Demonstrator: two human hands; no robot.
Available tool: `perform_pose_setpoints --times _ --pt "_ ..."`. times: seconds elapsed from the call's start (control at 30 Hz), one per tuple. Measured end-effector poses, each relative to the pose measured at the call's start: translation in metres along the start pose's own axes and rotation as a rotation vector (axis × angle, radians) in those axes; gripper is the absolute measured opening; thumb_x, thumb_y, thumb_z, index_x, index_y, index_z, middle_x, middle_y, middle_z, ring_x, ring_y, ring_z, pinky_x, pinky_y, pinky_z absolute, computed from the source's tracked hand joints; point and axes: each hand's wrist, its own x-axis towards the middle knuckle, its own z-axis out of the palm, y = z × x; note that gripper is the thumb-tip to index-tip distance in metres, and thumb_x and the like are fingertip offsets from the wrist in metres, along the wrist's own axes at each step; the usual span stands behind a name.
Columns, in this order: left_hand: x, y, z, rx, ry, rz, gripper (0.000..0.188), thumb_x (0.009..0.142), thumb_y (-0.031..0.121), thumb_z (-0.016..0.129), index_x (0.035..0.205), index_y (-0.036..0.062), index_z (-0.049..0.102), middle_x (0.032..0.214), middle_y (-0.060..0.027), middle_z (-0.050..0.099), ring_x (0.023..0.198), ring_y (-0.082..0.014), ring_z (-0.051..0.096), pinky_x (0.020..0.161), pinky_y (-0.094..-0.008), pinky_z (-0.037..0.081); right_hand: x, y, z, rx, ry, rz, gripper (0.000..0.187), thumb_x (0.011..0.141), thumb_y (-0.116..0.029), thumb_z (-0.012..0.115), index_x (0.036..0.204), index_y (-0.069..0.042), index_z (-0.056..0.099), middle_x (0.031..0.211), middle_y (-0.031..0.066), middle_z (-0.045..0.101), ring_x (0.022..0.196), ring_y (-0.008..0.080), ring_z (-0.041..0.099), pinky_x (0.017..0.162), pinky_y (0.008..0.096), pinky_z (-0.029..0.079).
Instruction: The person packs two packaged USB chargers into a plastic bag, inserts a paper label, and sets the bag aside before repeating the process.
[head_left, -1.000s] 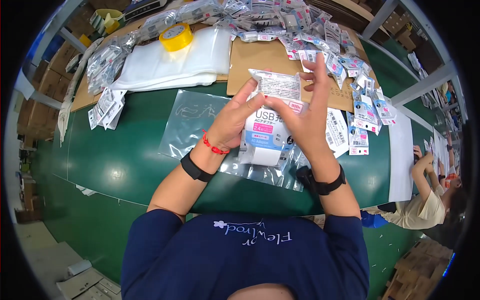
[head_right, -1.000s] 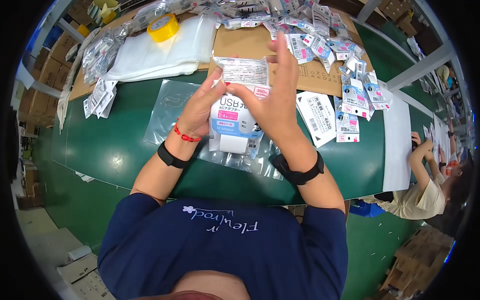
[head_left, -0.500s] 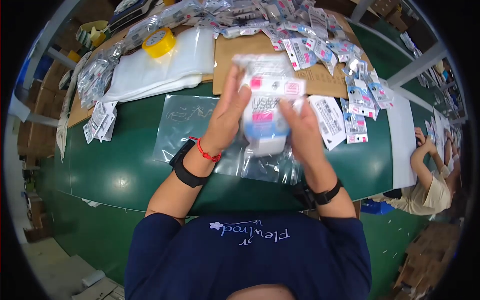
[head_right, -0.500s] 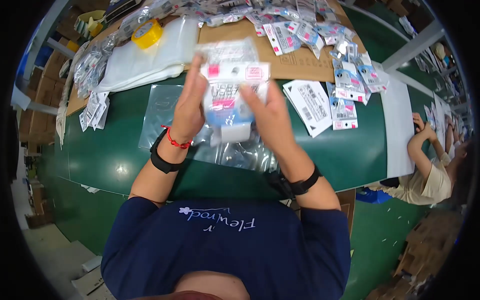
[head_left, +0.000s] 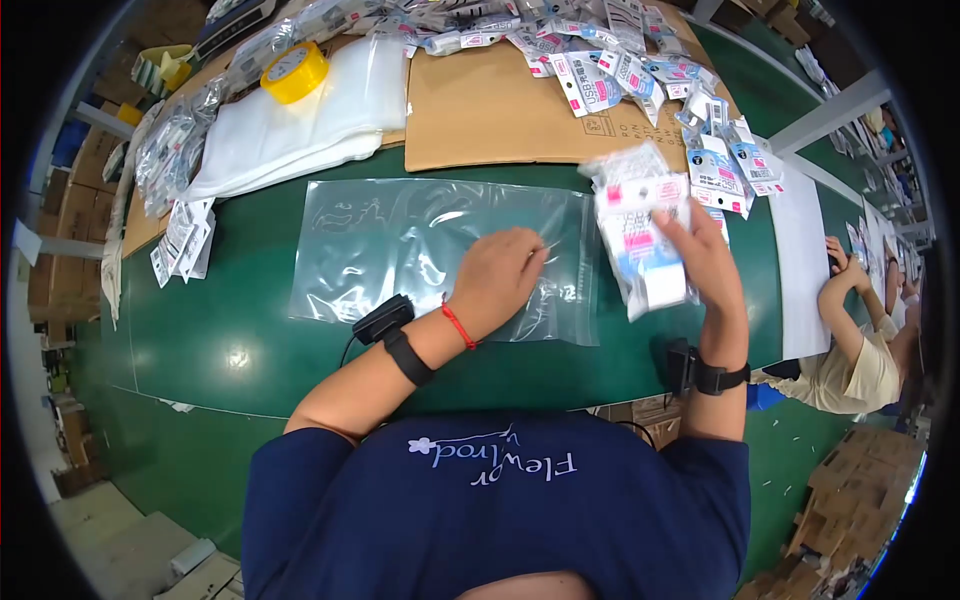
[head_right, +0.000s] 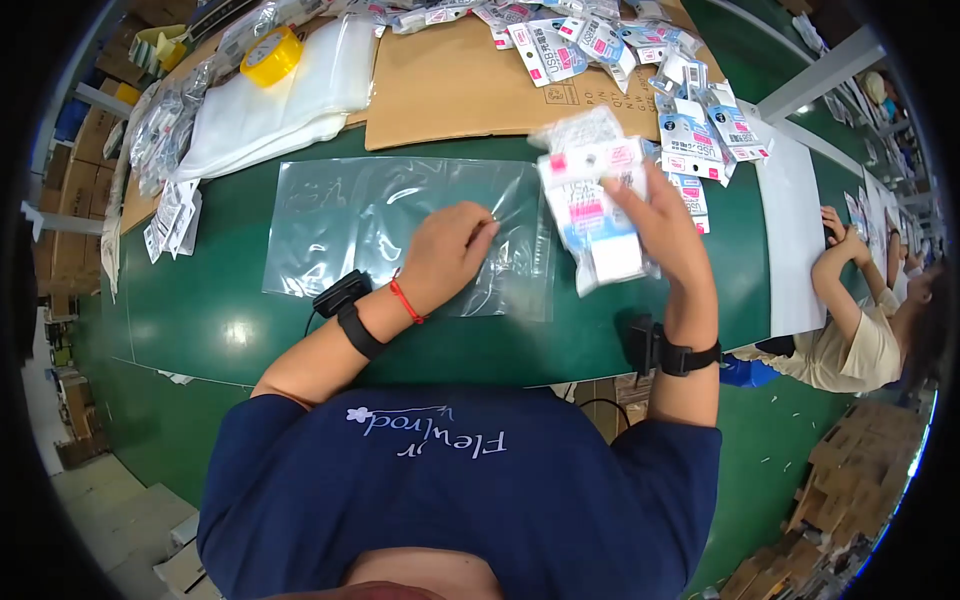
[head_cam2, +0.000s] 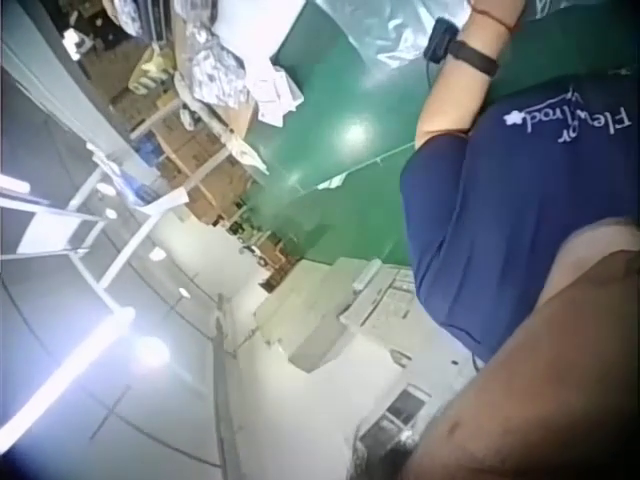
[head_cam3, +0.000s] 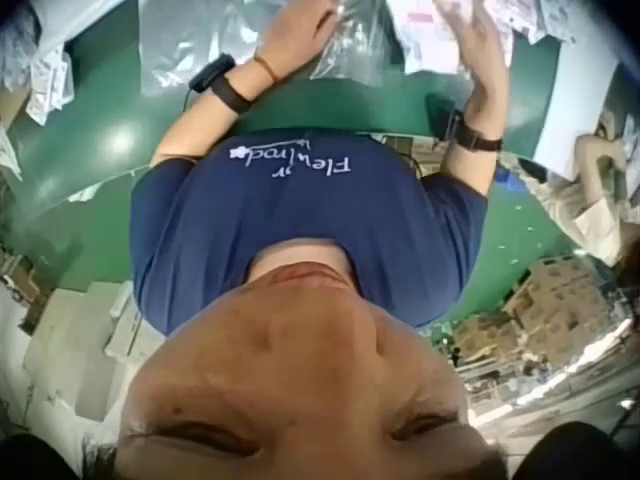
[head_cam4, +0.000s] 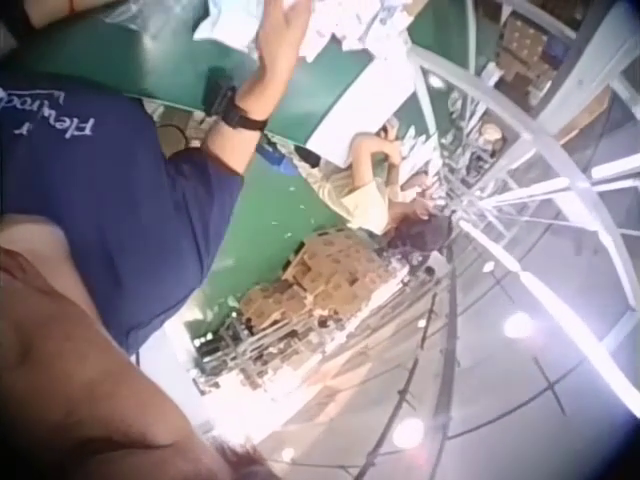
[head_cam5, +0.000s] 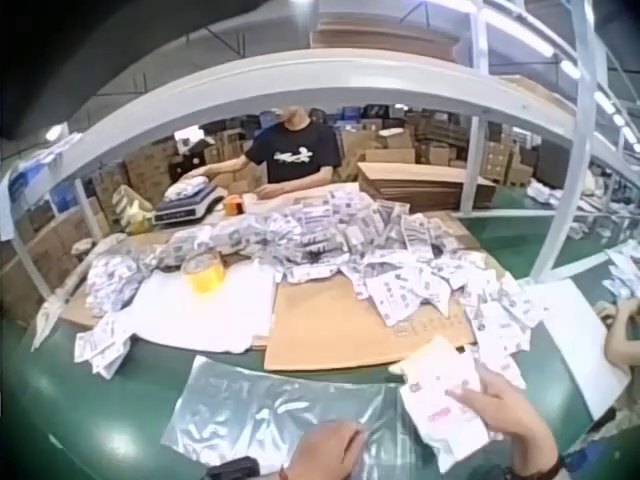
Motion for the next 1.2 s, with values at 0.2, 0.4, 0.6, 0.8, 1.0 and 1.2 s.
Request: perform_pose_setpoints --times 0.2,0.4,0.6,0.8,1.0,1.2 --pt "0.000 0.007 -0.019 -0.024 0.048 0.063 0.009 0.081 0.008 0.063 0.084 0.0031 0.055 0.087 -0.0094 0.058 0.081 -0.0286 0.056 0.074 -0.0374 0.043 -0.021 -0.009 0.013 -0.461 -0.449 0.052 0.038 0.091 -0.027 0.061 0.116 0.001 0.053 0.100 0.0091 0.064 0.086 0.0132 0.059 0.075 0.0280 0.048" --pt "-0.001 0.022 -0.023 -0.110 0.087 0.204 0.010 0.082 0.007 0.062 0.089 0.0031 0.056 0.104 -0.0105 0.061 0.094 -0.0304 0.056 0.084 -0.0377 0.041 -0.008 -0.007 0.049 -0.525 -0.701 0.133 0.040 0.091 -0.024 0.061 0.122 0.000 0.052 0.100 0.0076 0.064 0.089 0.0126 0.057 0.078 0.0278 0.047" --pt "-0.008 0.017 -0.041 -0.109 0.089 0.165 0.010 0.082 0.008 0.062 0.090 0.0035 0.056 0.106 -0.0098 0.061 0.097 -0.0293 0.056 0.084 -0.0382 0.041 -0.010 -0.005 0.040 -0.343 -0.642 0.223 0.040 0.091 -0.024 0.061 0.122 -0.001 0.052 0.102 0.0074 0.063 0.090 0.0109 0.057 0.079 0.0272 0.047" --pt "-0.006 0.007 -0.047 -0.170 -0.028 0.176 0.010 0.083 0.010 0.062 0.089 0.0039 0.057 0.105 -0.0091 0.061 0.099 -0.0284 0.056 0.085 -0.0379 0.041 -0.023 -0.013 0.030 -0.389 -0.484 0.154 0.040 0.090 -0.022 0.062 0.123 -0.001 0.052 0.102 0.0064 0.062 0.090 0.0090 0.055 0.079 0.0262 0.047" --pt "-0.005 0.020 -0.039 -0.164 0.005 0.208 0.009 0.081 0.009 0.063 0.088 0.0048 0.058 0.107 -0.0090 0.061 0.101 -0.0284 0.056 0.088 -0.0390 0.040 -0.031 0.001 0.061 -0.416 -0.449 0.202 0.039 0.090 -0.021 0.062 0.122 -0.001 0.052 0.102 0.0064 0.061 0.091 0.0088 0.054 0.080 0.0254 0.046" --pt "-0.010 0.041 -0.037 -0.043 0.076 0.264 0.010 0.079 0.006 0.065 0.088 0.0065 0.060 0.109 -0.0081 0.062 0.104 -0.0279 0.056 0.091 -0.0406 0.039 -0.019 0.024 0.077 -0.278 -0.667 -0.034 0.041 0.088 -0.027 0.062 0.118 0.001 0.053 0.096 0.0157 0.063 0.086 0.0197 0.060 0.076 0.0314 0.047"
